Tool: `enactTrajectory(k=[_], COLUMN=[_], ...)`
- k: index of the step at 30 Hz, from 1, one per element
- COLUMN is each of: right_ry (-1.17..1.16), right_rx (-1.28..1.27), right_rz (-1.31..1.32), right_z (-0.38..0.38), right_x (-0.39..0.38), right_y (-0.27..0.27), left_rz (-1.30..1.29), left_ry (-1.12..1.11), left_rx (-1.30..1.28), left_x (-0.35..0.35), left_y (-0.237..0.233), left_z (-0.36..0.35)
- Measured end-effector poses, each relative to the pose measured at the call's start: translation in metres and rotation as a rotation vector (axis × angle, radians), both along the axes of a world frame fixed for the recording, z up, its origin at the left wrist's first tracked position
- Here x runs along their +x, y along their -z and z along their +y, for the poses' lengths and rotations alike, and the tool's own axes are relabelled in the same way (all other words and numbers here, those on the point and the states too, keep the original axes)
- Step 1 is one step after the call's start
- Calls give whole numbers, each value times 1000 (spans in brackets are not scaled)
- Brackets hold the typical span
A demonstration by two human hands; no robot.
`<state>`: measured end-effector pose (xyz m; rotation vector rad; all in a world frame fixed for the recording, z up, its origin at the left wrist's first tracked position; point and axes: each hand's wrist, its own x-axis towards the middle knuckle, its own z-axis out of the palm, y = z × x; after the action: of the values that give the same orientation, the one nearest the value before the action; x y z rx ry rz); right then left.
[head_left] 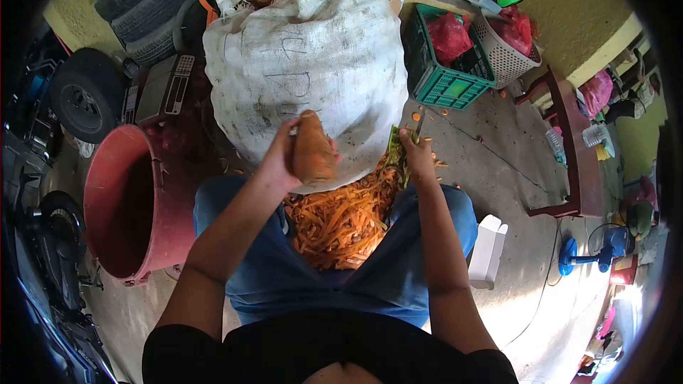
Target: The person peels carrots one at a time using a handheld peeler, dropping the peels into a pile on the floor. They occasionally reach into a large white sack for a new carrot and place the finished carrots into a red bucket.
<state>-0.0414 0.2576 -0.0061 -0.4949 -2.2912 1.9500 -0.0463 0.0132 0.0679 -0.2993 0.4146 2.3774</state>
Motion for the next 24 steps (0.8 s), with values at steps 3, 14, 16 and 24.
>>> enactTrajectory(k=[3, 14, 16, 24], right_ry=[169, 106, 125, 256], right_rx=[-153, -409, -403, -815], right_rz=[-16, -20, -12, 2], right_z=[6, -68, -80, -55], right_x=[7, 24, 29, 11], right_y=[9, -11, 1, 13], left_rz=[-118, -267, -249, 187], left_ry=[16, 95, 95, 220], left_rx=[-168, -278, -356, -310], left_x=[18, 56, 49, 29], left_y=[10, 92, 102, 92], left_z=[16, 18, 18, 12])
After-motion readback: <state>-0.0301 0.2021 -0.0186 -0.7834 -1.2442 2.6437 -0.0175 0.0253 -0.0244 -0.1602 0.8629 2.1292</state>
